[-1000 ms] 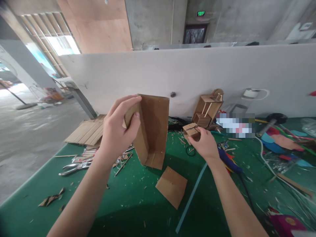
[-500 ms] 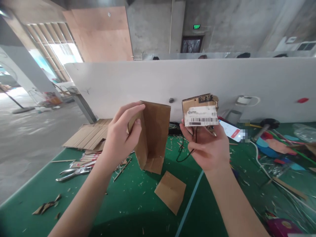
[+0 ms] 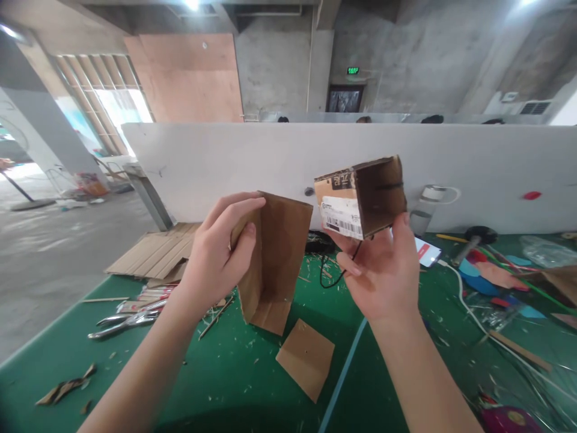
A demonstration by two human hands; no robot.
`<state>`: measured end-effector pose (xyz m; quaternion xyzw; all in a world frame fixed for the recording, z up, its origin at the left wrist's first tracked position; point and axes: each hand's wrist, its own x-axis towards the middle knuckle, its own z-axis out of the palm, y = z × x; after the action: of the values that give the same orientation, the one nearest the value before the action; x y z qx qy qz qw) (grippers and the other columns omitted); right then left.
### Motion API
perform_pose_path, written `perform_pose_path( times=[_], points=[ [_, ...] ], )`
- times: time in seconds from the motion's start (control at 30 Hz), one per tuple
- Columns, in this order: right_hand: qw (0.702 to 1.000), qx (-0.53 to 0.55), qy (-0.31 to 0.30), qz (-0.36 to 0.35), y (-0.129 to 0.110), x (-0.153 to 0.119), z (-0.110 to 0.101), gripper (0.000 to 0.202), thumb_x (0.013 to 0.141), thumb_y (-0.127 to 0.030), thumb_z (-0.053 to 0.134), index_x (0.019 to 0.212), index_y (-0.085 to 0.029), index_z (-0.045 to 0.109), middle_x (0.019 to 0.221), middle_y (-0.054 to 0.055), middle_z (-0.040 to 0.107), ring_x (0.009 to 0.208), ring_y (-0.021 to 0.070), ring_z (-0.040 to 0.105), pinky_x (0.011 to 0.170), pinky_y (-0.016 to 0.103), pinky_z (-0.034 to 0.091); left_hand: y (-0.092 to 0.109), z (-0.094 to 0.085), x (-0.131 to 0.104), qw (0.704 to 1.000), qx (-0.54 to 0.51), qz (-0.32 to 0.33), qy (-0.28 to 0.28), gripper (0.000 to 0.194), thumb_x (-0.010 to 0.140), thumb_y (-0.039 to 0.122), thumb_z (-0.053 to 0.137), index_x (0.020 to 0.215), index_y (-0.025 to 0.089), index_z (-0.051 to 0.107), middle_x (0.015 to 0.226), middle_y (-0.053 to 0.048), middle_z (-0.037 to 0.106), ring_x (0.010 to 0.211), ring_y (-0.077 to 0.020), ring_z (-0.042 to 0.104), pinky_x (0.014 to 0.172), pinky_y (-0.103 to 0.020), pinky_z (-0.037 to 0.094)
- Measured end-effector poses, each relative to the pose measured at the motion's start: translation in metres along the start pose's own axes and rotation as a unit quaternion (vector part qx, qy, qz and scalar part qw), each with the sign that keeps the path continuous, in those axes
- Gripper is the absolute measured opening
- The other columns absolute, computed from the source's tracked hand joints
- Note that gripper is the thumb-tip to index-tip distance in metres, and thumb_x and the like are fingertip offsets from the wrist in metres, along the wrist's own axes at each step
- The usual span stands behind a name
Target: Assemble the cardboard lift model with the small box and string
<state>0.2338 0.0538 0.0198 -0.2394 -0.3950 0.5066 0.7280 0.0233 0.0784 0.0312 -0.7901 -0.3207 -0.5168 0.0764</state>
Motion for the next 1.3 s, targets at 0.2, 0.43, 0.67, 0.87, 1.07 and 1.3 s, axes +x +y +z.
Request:
perform_pose_path(
  times=[0.2, 0.43, 0.67, 0.87, 1.07, 1.3],
  points=[
    [0.999, -0.022, -0.005, -0.026, -0.006, -0.004, 0.004, 0.048, 0.086, -0.06, 0.041, 0.125, -0.037, 0.058, 0.136, 0.004, 0.052, 0.096, 0.0263, 0.065, 0.035, 0.02, 0.012, 0.006, -0.002, -0.001, 0.999, -0.004, 0.034, -0.004, 0.038, 0.087, 0.005, 0.044, 0.121, 0.018, 0.055, 0.127, -0.008, 0.056, 0.116, -0.017, 0.055, 0.101, -0.035, 0.047],
    [0.993, -0.061, 0.02, -0.101, -0.01, -0.008, 0.012, 0.044, 0.091, -0.058, 0.031, 0.121, -0.04, 0.057, 0.133, 0.005, 0.052, 0.08, 0.0203, 0.063, 0.035, 0.021, 0.014, 0.015, 0.001, -0.003, 0.999, 0.004, 0.045, 0.012, 0.036, 0.084, 0.009, 0.051, 0.119, 0.017, 0.056, 0.125, -0.009, 0.058, 0.114, -0.0193, 0.057, 0.1, -0.038, 0.049],
    [0.973, -0.163, 0.059, -0.151, -0.013, -0.014, 0.025, 0.046, 0.089, -0.064, 0.027, 0.113, -0.041, 0.058, 0.121, 0.003, 0.057, 0.073, 0.0195, 0.057, 0.034, 0.024, 0.026, 0.016, 0.004, -0.005, 0.999, 0.012, 0.041, 0.017, 0.04, 0.084, 0.004, 0.047, 0.12, 0.019, 0.054, 0.129, -0.009, 0.056, 0.117, -0.0199, 0.055, 0.1, -0.038, 0.049],
    [0.968, -0.164, 0.063, -0.181, -0.006, -0.004, 0.028, 0.045, 0.083, -0.069, 0.038, 0.107, -0.038, 0.06, 0.105, 0.005, 0.06, 0.061, 0.0173, 0.055, 0.032, 0.026, 0.024, 0.016, 0.004, -0.006, 0.999, 0.016, 0.032, 0.018, 0.041, 0.085, 0.004, 0.044, 0.121, 0.022, 0.052, 0.129, -0.008, 0.055, 0.117, -0.0208, 0.055, 0.098, -0.04, 0.05],
    [0.954, -0.183, 0.06, -0.232, -0.004, -0.007, 0.026, 0.036, 0.077, -0.067, 0.052, 0.101, -0.04, 0.053, 0.087, 0.001, 0.057, 0.055, 0.0163, 0.049, 0.034, 0.026, 0.026, 0.02, 0.007, -0.007, 0.999, 0.014, 0.038, 0.016, 0.042, 0.085, 0.003, 0.045, 0.122, 0.022, 0.051, 0.13, -0.007, 0.055, 0.116, -0.0199, 0.055, 0.099, -0.039, 0.05],
    [0.954, -0.144, 0.02, -0.263, -0.008, -0.005, 0.024, 0.053, 0.066, -0.07, 0.065, 0.105, -0.036, 0.052, 0.084, -0.003, 0.049, 0.046, 0.0092, 0.04, 0.03, 0.022, 0.027, 0.023, 0.01, -0.009, 0.999, 0.003, 0.048, 0.015, 0.043, 0.084, 0.003, 0.046, 0.122, 0.021, 0.051, 0.131, -0.008, 0.055, 0.117, -0.0198, 0.055, 0.1, -0.038, 0.049]
  ],
)
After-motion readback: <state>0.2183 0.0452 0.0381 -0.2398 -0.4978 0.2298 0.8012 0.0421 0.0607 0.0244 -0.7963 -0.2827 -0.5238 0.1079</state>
